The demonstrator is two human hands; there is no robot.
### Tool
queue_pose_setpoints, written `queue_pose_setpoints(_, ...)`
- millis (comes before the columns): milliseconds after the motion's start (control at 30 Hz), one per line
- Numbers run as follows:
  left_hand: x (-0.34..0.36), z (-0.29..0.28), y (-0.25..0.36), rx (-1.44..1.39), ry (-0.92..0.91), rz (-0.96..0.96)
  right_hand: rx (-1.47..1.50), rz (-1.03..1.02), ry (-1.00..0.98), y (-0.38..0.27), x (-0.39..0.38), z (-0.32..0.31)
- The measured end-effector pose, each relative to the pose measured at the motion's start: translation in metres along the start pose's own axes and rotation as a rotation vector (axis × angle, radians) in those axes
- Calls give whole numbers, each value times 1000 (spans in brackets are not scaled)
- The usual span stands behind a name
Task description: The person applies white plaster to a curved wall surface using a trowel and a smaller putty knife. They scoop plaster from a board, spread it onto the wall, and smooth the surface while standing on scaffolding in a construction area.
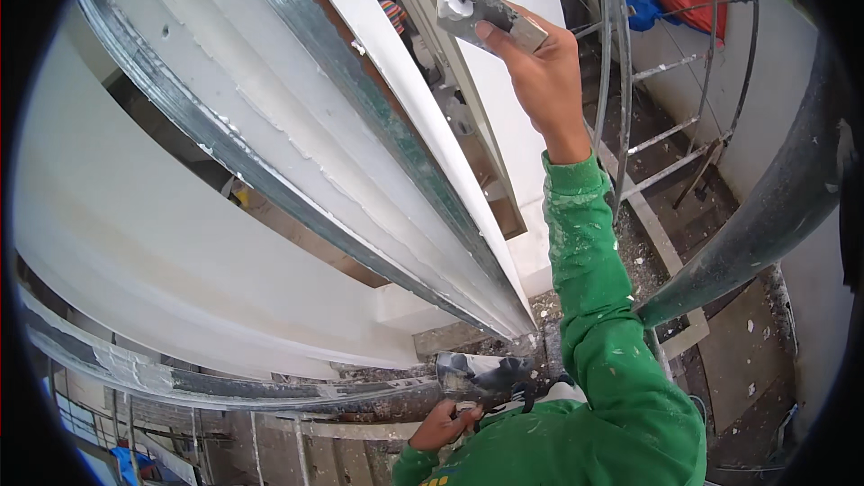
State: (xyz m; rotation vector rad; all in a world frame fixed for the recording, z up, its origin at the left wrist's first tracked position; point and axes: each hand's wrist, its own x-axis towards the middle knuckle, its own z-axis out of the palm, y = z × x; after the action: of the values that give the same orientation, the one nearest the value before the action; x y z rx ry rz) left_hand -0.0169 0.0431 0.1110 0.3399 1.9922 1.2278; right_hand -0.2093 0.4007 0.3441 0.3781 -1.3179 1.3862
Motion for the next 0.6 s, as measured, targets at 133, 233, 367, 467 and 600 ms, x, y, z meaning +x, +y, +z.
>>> queue_pose_setpoints(133, 0, 32, -8, 86, 51, 116, 106, -384, -114, 12, 49, 58)
queue_pose_setpoints(233, 0, 38, -5, 164, 91, 209, 211, -408, -184, 6, 67, 75)
queue_pose_setpoints(367, 3, 36, -14, 171, 57, 61, 231, -473, -278, 3, 76, 80)
queue_pose_setpoints(467, 8, 37, -25, 130, 109, 183, 255, -493, -239, 8, 80, 88)
queue_pose_setpoints(600, 7, 43, -30, 174, 186, 267, 285, -404, -262, 24, 74, 85)
